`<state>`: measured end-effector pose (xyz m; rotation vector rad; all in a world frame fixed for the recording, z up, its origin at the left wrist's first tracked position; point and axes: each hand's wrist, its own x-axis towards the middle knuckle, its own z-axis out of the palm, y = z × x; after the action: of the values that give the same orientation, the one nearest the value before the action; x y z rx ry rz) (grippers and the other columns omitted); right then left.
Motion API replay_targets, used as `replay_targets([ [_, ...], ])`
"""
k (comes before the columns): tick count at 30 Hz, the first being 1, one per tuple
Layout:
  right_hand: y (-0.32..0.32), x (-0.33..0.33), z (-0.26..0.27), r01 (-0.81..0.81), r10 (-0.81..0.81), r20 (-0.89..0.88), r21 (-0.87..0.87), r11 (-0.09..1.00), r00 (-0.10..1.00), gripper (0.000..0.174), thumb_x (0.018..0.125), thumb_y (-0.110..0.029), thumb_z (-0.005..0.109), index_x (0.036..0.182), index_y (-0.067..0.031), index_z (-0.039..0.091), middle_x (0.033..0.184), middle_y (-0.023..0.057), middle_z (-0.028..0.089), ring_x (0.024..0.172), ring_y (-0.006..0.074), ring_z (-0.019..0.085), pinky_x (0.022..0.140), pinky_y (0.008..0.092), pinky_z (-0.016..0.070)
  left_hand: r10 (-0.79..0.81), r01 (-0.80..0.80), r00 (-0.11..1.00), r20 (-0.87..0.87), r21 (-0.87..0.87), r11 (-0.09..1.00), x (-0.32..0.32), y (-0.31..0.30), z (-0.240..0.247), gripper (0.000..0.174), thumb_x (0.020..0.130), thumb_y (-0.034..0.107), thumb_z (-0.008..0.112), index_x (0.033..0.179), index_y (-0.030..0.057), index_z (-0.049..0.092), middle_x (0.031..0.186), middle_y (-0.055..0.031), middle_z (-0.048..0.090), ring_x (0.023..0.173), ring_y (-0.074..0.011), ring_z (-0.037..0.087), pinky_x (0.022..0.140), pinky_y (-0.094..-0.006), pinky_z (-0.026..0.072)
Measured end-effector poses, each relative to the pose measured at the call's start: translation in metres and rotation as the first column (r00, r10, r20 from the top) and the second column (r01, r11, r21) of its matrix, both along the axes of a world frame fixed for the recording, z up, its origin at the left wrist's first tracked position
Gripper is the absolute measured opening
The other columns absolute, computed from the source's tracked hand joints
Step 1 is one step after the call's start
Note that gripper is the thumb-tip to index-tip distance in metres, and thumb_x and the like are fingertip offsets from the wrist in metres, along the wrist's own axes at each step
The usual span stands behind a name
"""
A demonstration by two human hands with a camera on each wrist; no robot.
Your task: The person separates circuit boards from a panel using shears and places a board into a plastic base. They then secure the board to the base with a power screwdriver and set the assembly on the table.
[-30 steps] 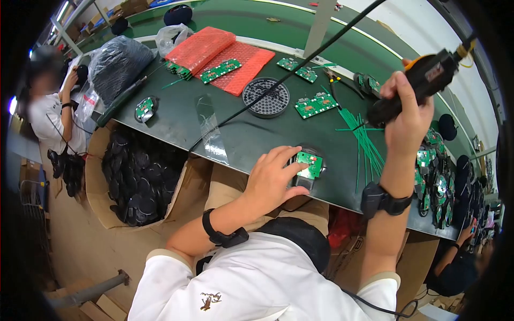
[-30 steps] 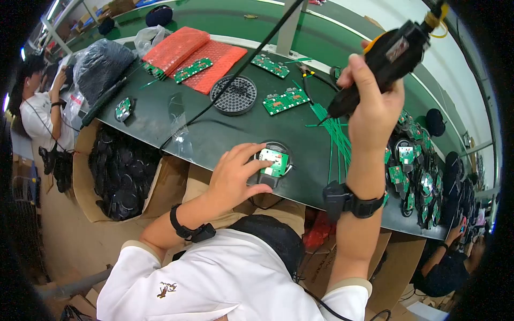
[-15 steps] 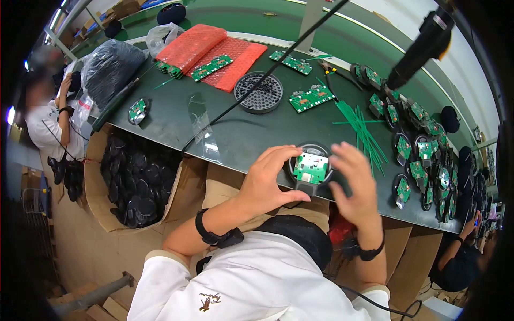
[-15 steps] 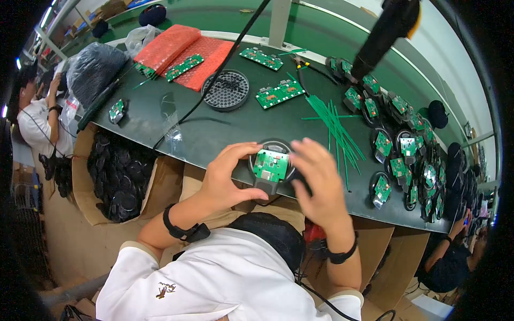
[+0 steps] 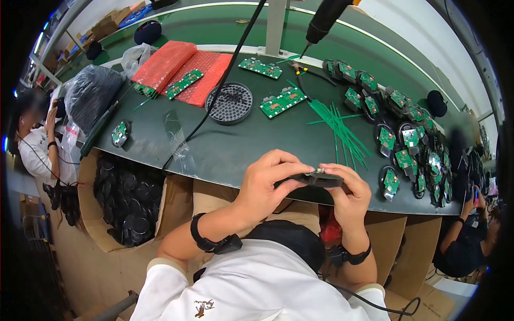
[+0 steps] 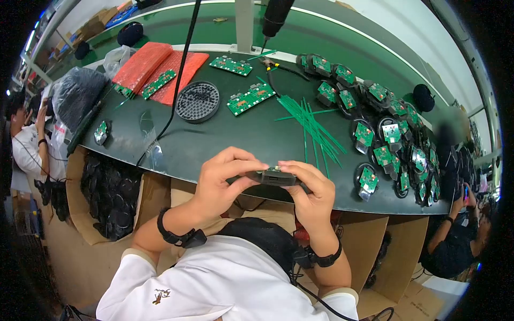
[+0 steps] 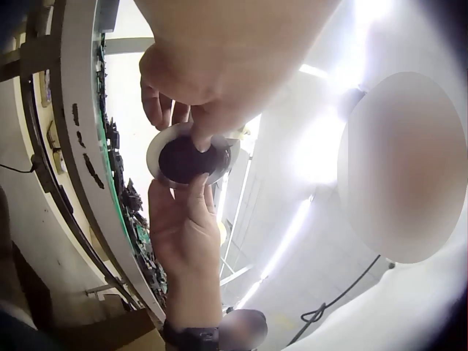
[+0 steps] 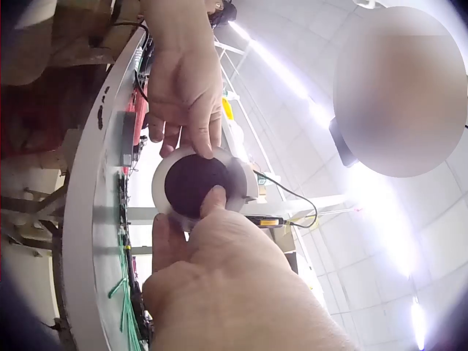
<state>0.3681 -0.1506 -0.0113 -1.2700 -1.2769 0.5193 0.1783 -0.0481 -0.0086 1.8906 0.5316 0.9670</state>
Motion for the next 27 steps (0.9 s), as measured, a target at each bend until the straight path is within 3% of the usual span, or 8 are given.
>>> replay_targets([
  [7,-0.004,0.001,-0.004,0.021,-0.021,-0.008,-0.007,1.000,1.000,0.031,0.078,0.012,0.071,0.107,0.0010,0.073,0.110,0.0163,0.074,0.101,0.0249,0.071,0.089,0.0326,0.0563,-0.004,0.005,0.999,-0.032,0.023,1.000,0.004,0.001,-0.003,0.035,0.080,-0.011,0.072,0.110,0.0060,0.076,0.106,-0.0095,0.066,0.087,-0.0171,0.069,0.075,-0.0279,0.0567],
  [10,-0.007,0.002,-0.005,0.039,-0.040,-0.030,-0.037,0.999,0.999,0.031,0.077,0.013,0.072,0.106,0.0015,0.073,0.110,0.0163,0.074,0.100,0.0246,0.071,0.088,0.0326,0.0565,-0.033,0.032,0.999,-0.018,-0.055,0.998,0.004,-0.002,-0.005,0.036,0.079,-0.008,0.074,0.112,0.0064,0.076,0.104,-0.0104,0.067,0.089,-0.0191,0.069,0.075,-0.0293,0.0567],
  [12,-0.014,0.009,-0.002,0.121,-0.121,0.007,-0.031,0.992,0.993,0.029,0.078,0.011,0.074,0.105,0.0028,0.073,0.111,0.0154,0.073,0.098,0.0214,0.070,0.086,0.0314,0.0565,0.073,-0.062,0.995,-0.070,0.149,0.987,0.007,0.001,-0.001,0.037,0.078,-0.004,0.076,0.114,0.0067,0.075,0.102,-0.0119,0.067,0.088,-0.0227,0.068,0.075,-0.0318,0.0558],
  [15,-0.041,0.045,-0.010,0.272,-0.271,-0.257,-0.032,0.962,0.928,0.035,0.086,0.009,0.074,0.119,0.0076,0.065,0.114,0.0098,0.067,0.100,0.0160,0.065,0.085,0.0278,0.0540,0.251,-0.167,0.958,-0.141,0.439,0.883,-0.001,0.013,-0.010,0.034,0.079,-0.003,0.076,0.112,0.0057,0.074,0.097,-0.0137,0.066,0.083,-0.0290,0.066,0.074,-0.0358,0.0538],
  [17,-0.061,0.078,-0.007,0.444,-0.426,-0.320,-0.017,0.896,0.846,0.044,0.087,0.008,0.073,0.128,0.0039,0.058,0.113,0.0095,0.067,0.099,0.0149,0.065,0.087,0.0264,0.0531,0.322,-0.215,0.931,-0.175,0.450,0.867,-0.011,0.017,-0.025,0.030,0.079,-0.005,0.074,0.108,0.0044,0.074,0.094,-0.0138,0.066,0.082,-0.0305,0.064,0.073,-0.0376,0.0526],
  [20,-0.101,0.139,0.005,0.676,-0.641,-0.371,-0.047,0.736,0.672,0.029,0.089,0.003,0.075,0.111,-0.0032,0.058,0.108,0.0074,0.070,0.092,0.0127,0.066,0.078,0.0256,0.0548,0.317,-0.215,0.931,-0.180,0.430,0.877,-0.014,0.019,-0.035,0.027,0.078,-0.007,0.072,0.104,0.0028,0.072,0.092,-0.0135,0.065,0.082,-0.0305,0.063,0.072,-0.0389,0.0513],
  [25,-0.178,0.249,-0.004,0.865,-0.822,-0.299,0.024,0.501,0.485,0.013,0.097,-0.008,0.069,0.105,-0.0071,0.058,0.096,0.0027,0.069,0.081,0.0093,0.065,0.069,0.0257,0.0561,0.377,-0.209,0.905,-0.194,0.570,0.795,0.000,0.011,-0.028,0.022,0.076,-0.009,0.071,0.095,0.0011,0.070,0.085,-0.0128,0.063,0.078,-0.0310,0.058,0.068,-0.0398,0.0470],
  [27,-0.206,0.305,-0.009,0.932,-0.911,-0.201,0.122,0.342,0.360,0.012,0.097,-0.009,0.069,0.103,-0.0072,0.059,0.093,0.0021,0.066,0.077,0.0098,0.062,0.068,0.0257,0.0557,0.371,-0.208,0.910,-0.187,0.568,0.796,-0.002,0.012,-0.030,0.021,0.076,-0.009,0.071,0.095,0.0008,0.070,0.085,-0.0127,0.063,0.077,-0.0309,0.058,0.068,-0.0399,0.0469],
])
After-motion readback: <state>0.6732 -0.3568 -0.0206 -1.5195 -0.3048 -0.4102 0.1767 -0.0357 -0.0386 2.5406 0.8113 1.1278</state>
